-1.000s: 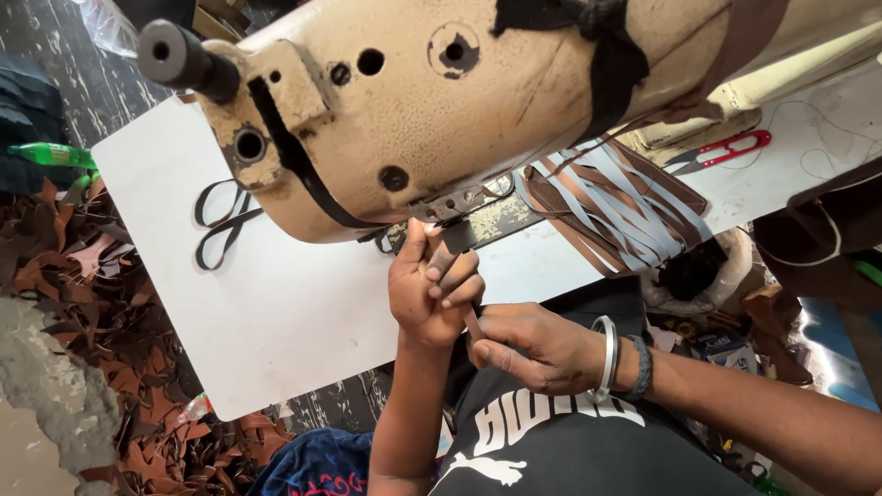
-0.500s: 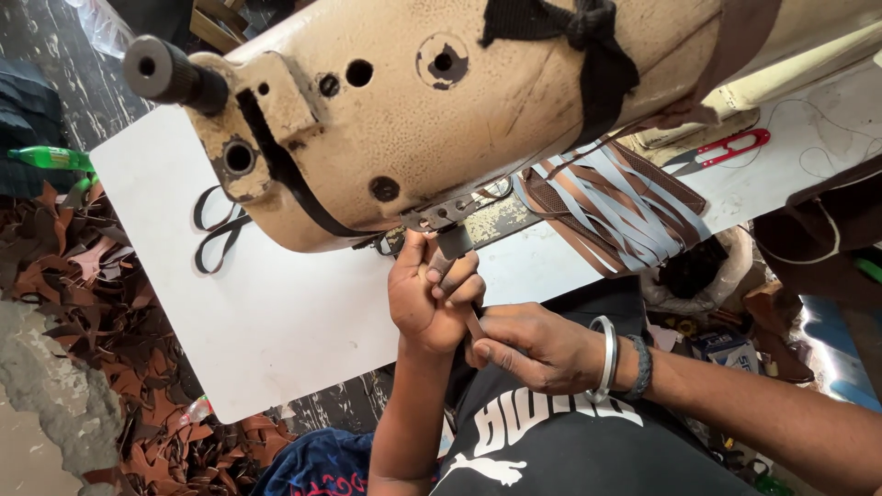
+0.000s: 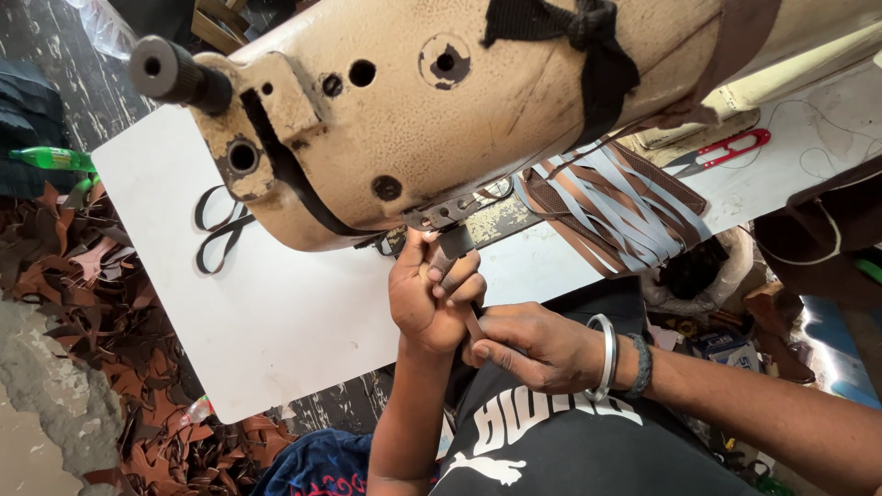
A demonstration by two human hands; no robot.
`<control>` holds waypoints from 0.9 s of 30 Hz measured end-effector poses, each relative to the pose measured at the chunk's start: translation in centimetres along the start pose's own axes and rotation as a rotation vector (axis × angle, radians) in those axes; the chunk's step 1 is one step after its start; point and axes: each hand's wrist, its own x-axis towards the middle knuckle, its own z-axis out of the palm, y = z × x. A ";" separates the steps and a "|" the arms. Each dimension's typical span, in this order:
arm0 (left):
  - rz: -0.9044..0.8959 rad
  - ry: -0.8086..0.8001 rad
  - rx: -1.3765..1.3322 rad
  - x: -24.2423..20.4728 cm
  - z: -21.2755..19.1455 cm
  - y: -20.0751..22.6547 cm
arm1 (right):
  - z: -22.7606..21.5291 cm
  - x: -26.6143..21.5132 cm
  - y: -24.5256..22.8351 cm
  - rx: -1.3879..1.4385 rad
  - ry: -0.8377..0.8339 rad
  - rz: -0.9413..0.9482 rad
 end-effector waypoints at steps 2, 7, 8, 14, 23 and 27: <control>0.002 0.010 0.024 -0.1 0.1 0.1 | 0.1 0.1 -0.1 0.012 0.007 -0.012; 0.007 0.005 0.032 -0.2 0.2 -0.1 | 0.1 -0.1 -0.2 0.005 0.004 -0.006; 0.007 -0.002 0.036 -0.2 0.1 -0.2 | 0.0 -0.2 -0.2 0.004 0.001 -0.001; 0.025 0.060 0.045 -0.1 0.1 -0.4 | -0.1 -0.3 -0.2 -0.003 0.001 -0.022; 0.016 0.050 0.014 0.1 -0.7 -0.6 | -0.4 -0.5 -0.1 0.030 0.002 -0.045; 0.014 0.034 0.007 0.1 -0.6 -0.6 | -0.5 -0.6 -0.1 0.019 -0.003 -0.040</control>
